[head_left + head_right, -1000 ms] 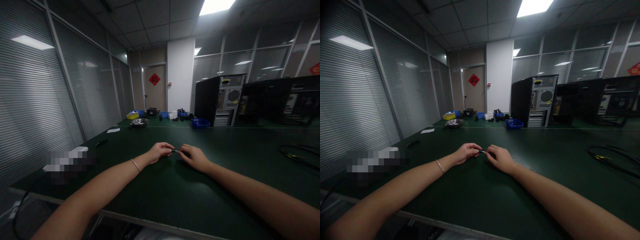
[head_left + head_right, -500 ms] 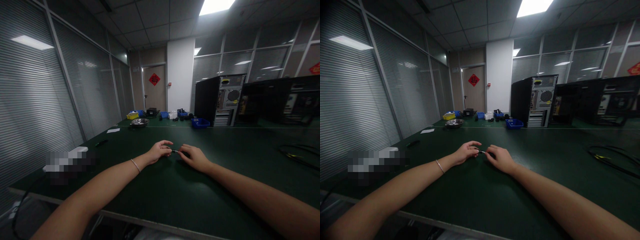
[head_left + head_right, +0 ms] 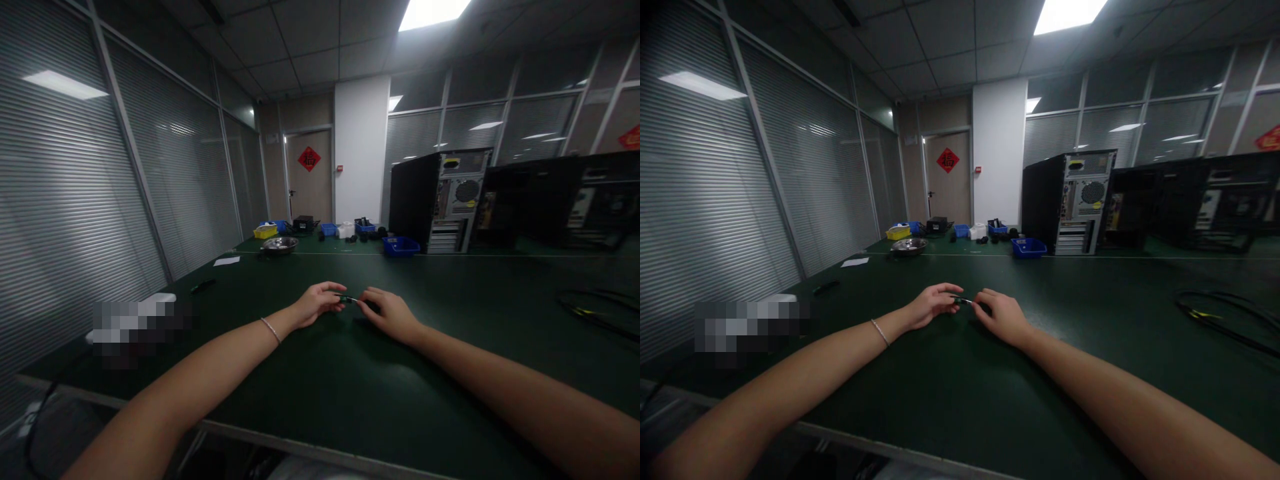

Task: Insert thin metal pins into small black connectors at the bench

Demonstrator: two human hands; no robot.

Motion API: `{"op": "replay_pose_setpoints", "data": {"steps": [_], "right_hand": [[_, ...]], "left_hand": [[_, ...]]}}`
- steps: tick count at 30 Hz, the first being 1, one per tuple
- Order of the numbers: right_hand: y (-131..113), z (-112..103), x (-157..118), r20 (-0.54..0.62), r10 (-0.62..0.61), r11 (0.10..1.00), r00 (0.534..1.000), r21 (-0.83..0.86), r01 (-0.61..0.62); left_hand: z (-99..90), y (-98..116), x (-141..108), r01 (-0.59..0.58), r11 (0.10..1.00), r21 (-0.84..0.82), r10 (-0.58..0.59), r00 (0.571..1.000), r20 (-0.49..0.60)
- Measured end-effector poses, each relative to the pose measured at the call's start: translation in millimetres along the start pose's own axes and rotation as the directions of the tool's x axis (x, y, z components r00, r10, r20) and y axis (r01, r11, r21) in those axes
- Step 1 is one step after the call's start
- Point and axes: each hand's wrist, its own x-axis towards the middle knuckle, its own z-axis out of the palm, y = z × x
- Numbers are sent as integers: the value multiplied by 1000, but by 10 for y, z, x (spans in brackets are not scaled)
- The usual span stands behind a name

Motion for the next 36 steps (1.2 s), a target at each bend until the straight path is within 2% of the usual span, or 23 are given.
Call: {"op": "replay_pose_setpoints", "data": {"steps": [14,24,32,36], "right_hand": [[-13,-21,-11,23,-17,1000,1000,1,17],[-15,-18,1,33,25,999,999,-42,-24],[-48,-29,-4,79,11,994,997,-109,-2],[-40,-23,-3,69,12,995,998,-96,-5]], "left_hand": [[39,-4,11,13,999,50,-10,999,-52],[80,42,-24,0,998,70,5,998,-64],[51,-67,18,-89,981,172,101,993,-64],[65,-36,-2,-60,985,160,71,995,-67]]}}
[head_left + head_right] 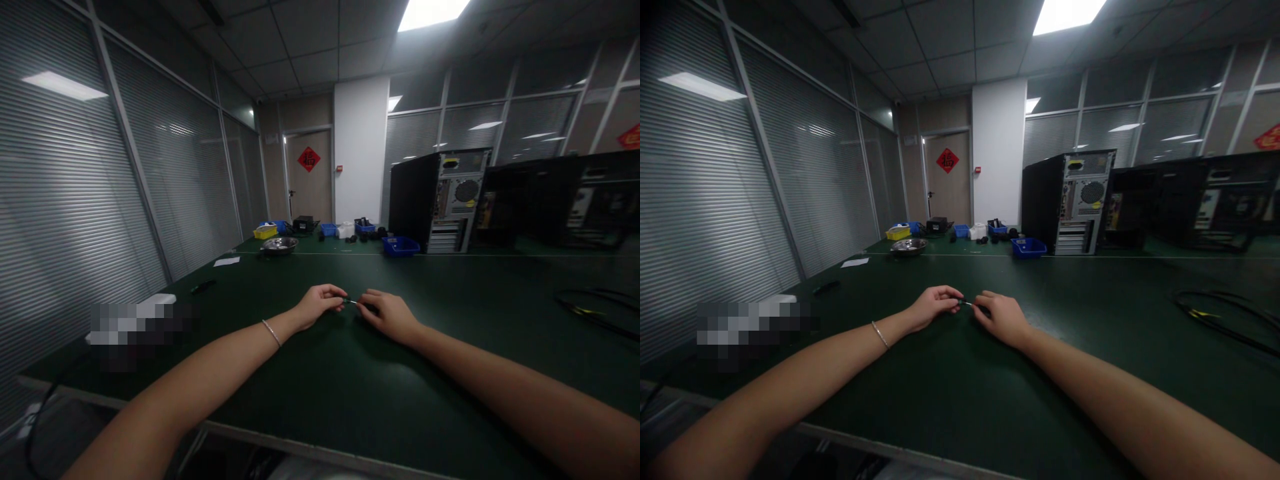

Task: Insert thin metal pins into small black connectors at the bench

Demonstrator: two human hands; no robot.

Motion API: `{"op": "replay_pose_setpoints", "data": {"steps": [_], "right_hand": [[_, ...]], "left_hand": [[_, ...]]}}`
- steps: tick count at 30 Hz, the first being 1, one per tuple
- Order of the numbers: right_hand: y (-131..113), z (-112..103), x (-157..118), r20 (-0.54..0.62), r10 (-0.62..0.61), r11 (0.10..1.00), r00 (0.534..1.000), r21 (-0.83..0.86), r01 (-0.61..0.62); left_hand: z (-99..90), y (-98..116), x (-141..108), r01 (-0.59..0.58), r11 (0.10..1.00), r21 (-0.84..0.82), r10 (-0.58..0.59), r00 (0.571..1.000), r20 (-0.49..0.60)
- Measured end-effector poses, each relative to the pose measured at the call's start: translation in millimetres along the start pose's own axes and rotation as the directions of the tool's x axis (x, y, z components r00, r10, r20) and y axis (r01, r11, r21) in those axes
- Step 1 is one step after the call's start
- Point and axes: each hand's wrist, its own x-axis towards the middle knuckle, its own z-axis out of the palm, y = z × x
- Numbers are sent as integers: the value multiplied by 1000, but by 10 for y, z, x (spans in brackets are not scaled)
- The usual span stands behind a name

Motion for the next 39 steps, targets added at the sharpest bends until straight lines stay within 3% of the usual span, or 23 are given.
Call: {"op": "replay_pose_setpoints", "data": {"steps": [10,18,29,39], "right_hand": [[11,-8,-10,-10,-40,997,999,68,40],[-5,-32,-16,-2,-57,994,998,94,57],[-12,-21,-7,13,-36,998,999,42,36],[-9,-46,-21,17,-75,993,997,93,73]], "left_hand": [[-26,67,-18,100,993,-67,-97,994,42],[-38,51,-17,85,993,-80,-80,994,71],[34,77,-30,60,998,-16,-61,998,-26],[-18,63,-14,93,995,-28,-92,995,24]]}}
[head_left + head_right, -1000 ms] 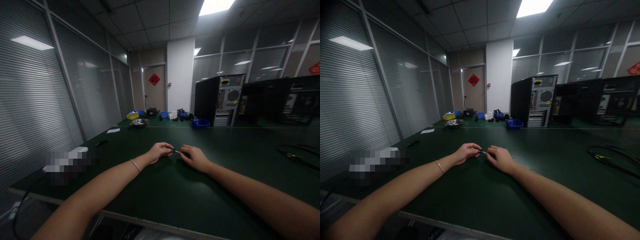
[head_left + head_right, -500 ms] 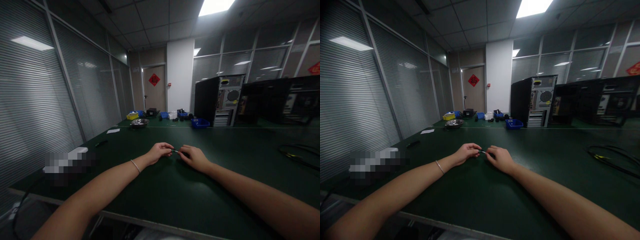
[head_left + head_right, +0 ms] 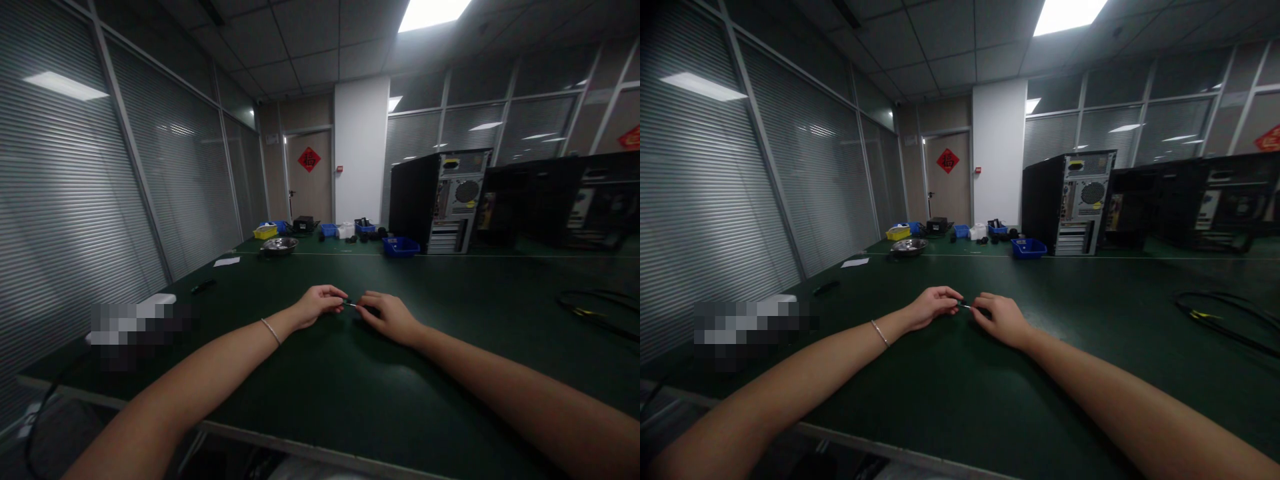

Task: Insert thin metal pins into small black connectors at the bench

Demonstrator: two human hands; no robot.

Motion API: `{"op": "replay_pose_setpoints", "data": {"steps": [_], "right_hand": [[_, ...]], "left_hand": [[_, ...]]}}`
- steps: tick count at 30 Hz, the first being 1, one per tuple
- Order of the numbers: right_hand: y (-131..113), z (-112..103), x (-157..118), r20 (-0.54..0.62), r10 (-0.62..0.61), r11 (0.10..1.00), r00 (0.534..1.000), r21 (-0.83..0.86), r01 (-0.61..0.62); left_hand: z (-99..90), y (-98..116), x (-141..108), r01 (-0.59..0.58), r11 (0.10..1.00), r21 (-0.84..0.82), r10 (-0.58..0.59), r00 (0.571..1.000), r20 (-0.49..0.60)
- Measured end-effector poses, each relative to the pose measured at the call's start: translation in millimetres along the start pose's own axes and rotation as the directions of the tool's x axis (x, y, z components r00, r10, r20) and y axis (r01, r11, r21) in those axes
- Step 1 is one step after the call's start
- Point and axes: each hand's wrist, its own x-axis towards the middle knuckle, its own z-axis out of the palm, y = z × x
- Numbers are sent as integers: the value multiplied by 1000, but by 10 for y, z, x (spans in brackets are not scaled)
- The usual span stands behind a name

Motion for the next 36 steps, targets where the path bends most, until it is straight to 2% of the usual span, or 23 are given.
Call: {"op": "replay_pose_setpoints", "data": {"steps": [11,17,23,30,36], "right_hand": [[13,15,3,-10,-31,999,999,37,31],[13,35,12,-36,-3,1000,999,22,3],[28,39,16,-49,44,999,998,10,-43],[46,57,19,-63,30,1000,998,5,-30],[48,51,16,-45,27,999,999,20,-27]], "left_hand": [[-13,-2,-7,-1,1000,-10,2,999,53],[17,-2,5,-29,999,-41,30,999,17],[58,25,-1,-23,996,-91,17,998,-64],[64,20,9,-6,981,-194,-10,996,-85],[24,-36,45,-6,990,-141,-8,995,-97]]}}
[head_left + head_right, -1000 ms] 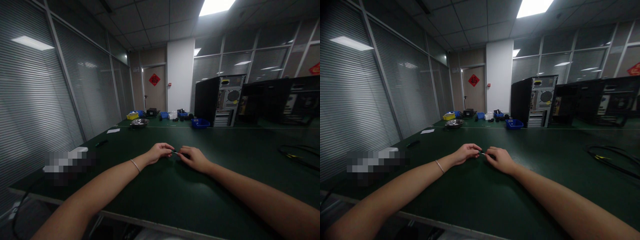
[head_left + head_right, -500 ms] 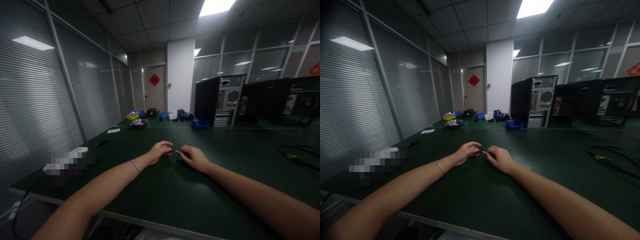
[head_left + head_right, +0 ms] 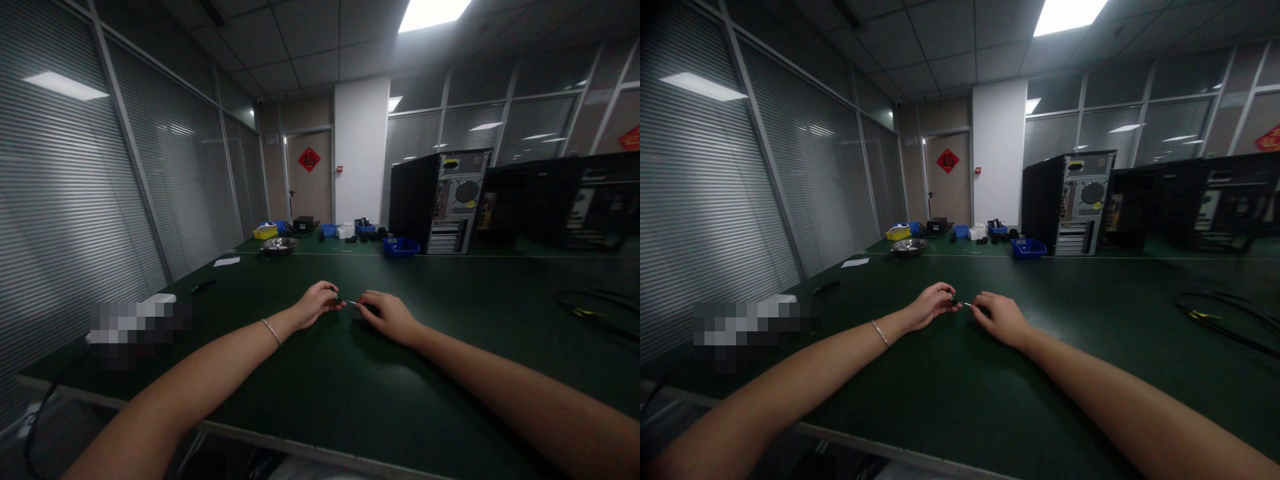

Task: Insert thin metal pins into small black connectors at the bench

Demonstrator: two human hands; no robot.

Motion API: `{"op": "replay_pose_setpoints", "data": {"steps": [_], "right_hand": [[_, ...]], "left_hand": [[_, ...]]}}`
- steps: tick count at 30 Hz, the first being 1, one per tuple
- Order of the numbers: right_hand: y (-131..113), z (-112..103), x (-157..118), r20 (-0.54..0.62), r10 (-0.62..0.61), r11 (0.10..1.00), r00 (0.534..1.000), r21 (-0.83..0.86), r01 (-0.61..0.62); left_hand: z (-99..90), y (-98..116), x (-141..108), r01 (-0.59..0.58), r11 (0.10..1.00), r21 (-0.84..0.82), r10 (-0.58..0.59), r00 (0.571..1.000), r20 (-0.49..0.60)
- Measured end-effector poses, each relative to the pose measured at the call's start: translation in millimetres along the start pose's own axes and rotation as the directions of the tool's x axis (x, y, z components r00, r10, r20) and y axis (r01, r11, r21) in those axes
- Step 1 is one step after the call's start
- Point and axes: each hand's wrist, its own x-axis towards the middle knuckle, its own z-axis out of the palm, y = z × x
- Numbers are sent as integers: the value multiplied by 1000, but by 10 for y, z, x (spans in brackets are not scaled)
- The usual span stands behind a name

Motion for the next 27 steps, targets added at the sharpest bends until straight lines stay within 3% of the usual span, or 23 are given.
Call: {"op": "replay_pose_setpoints", "data": {"steps": [21,27], "right_hand": [[0,12,0,-103,4,999,995,-42,-9],[-20,0,1,-67,16,997,998,-78,-21]], "left_hand": [[16,9,-15,-132,941,311,82,982,169],[0,-21,-2,-158,919,361,103,980,168]]}}
